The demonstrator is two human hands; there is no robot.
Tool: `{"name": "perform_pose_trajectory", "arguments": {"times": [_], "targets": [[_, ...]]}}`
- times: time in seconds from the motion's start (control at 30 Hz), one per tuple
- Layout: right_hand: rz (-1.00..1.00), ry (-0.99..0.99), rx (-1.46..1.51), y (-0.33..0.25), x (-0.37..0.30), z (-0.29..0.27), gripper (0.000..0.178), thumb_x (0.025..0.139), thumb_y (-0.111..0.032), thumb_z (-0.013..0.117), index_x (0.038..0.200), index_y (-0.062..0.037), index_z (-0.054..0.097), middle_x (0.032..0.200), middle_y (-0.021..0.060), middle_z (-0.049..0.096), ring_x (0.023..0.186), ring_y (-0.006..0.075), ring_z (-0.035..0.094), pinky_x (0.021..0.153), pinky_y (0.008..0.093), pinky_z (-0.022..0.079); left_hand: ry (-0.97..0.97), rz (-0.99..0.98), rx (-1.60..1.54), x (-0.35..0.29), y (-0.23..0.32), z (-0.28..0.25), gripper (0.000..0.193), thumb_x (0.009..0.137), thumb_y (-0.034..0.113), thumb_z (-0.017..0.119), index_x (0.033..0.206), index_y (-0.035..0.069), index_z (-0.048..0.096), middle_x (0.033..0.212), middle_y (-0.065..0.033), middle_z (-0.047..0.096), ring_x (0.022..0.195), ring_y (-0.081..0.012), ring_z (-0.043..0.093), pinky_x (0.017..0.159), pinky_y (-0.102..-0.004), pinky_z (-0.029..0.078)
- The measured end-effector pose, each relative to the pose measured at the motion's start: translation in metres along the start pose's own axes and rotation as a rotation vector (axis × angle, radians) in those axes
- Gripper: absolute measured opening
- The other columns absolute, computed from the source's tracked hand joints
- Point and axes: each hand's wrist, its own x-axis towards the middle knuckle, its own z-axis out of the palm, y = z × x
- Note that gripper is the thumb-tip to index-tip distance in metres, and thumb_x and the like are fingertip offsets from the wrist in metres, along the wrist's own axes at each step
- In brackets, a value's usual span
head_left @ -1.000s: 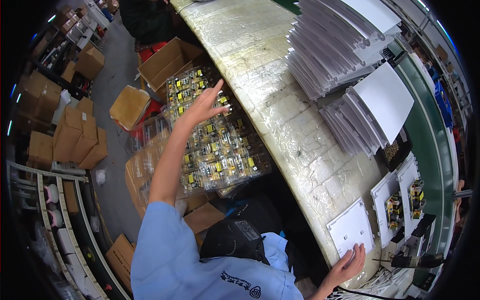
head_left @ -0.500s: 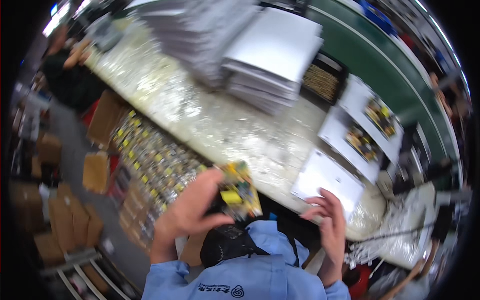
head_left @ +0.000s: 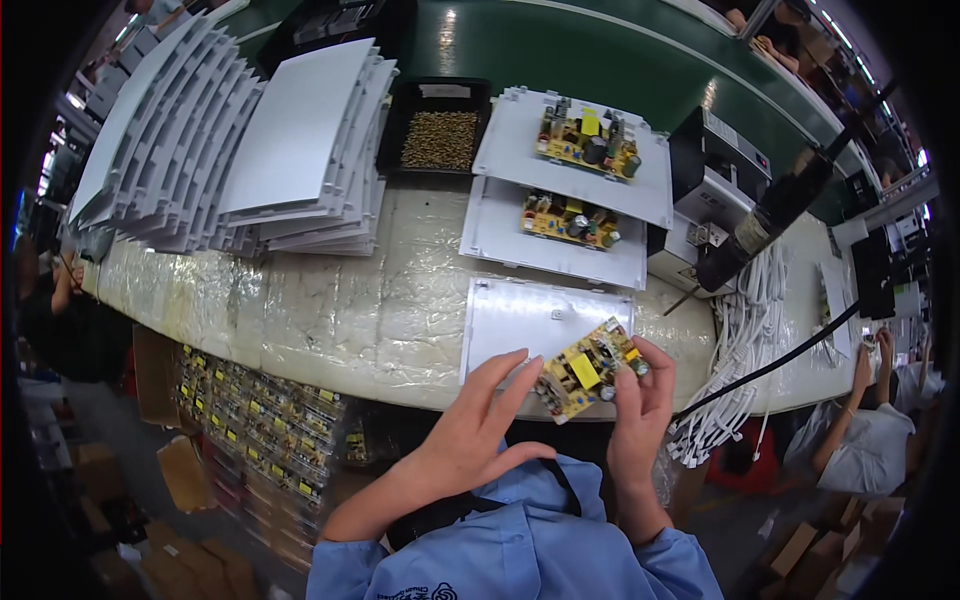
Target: Assemble and test electronic circuit boards on a factory production line by securing components and organizing them into trays.
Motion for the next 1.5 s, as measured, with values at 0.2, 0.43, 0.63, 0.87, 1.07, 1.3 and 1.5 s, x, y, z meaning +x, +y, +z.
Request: {"name": "perform_pose_trajectory", "arguments": {"times": [0.2,0.43,0.63,0.87,1.07,1.3,1.5], "targets": [[-0.037,-0.050,0.100,0.009,0.001,0.009,0.040,0.100,-0.006,0.052,0.138,0.0008,0.042,0.128,0.0125,0.055,0.110,0.0137,0.055,0.094,0.0272,0.047,0.187,-0.032,0.066,0.012,-0.018,0.017,0.077,0.076,0.015,0.083,0.140,-0.004,0.045,0.134,-0.0216,0.053,0.123,-0.0381,0.053,0.104,-0.0423,0.045],[0.001,-0.300,-0.228,0.004,0.026,-0.024,0.031,0.100,-0.004,0.052,0.129,0.0036,0.058,0.136,0.0150,0.054,0.125,0.0197,0.053,0.106,0.0307,0.041,-0.015,0.010,0.075,0.034,-0.054,-0.013,0.072,0.077,0.013,0.081,0.140,0.000,0.048,0.135,-0.0181,0.055,0.127,-0.0374,0.050,0.107,-0.0442,0.042],[-0.073,-0.238,-0.327,0.008,0.019,-0.018,0.030,0.096,0.002,0.056,0.125,0.0036,0.060,0.136,0.0168,0.054,0.124,0.0215,0.055,0.105,0.0317,0.044,-0.036,0.009,0.067,0.037,-0.061,-0.009,0.075,0.078,0.012,0.079,0.143,-0.001,0.045,0.139,-0.0188,0.053,0.128,-0.0378,0.049,0.107,-0.0445,0.042],[-0.095,-0.199,-0.352,0.014,0.016,-0.018,0.028,0.093,0.004,0.059,0.121,0.0032,0.061,0.133,0.0171,0.056,0.123,0.0229,0.056,0.103,0.0327,0.047,-0.052,0.045,0.101,0.039,-0.060,-0.010,0.074,0.080,0.014,0.077,0.143,-0.003,0.043,0.135,-0.0211,0.053,0.127,-0.0382,0.049,0.106,-0.0441,0.042],[-0.395,-0.184,-0.767,-0.003,0.021,-0.020,0.030,0.090,0.003,0.062,0.120,0.0022,0.061,0.126,0.0185,0.062,0.124,0.0278,0.057,0.104,0.0365,0.044,-0.037,0.014,0.119,0.042,-0.055,-0.010,0.076,0.077,0.017,0.080,0.141,-0.004,0.044,0.133,-0.0209,0.054,0.123,-0.0382,0.052,0.105,-0.0448,0.043],[-0.690,0.318,-0.660,-0.080,0.087,-0.055,0.048,0.096,-0.005,0.059,0.141,0.0020,0.046,0.141,0.0153,0.051,0.131,0.0247,0.049,0.111,0.0384,0.037,0.003,0.038,0.129,0.044,-0.053,-0.004,0.072,0.077,0.016,0.081,0.138,-0.003,0.047,0.130,-0.0204,0.055,0.121,-0.0381,0.054,0.102,-0.0440,0.045],[-0.489,0.166,-0.432,-0.118,0.150,-0.064,0.055,0.095,-0.026,0.067,0.138,0.0035,0.048,0.129,0.0121,0.060,0.122,0.0202,0.054,0.106,0.0322,0.039,0.035,0.009,0.101,0.043,-0.051,0.004,0.071,0.074,0.013,0.083,0.136,0.001,0.051,0.130,-0.0191,0.058,0.120,-0.0381,0.055,0.102,-0.0437,0.046]]}}
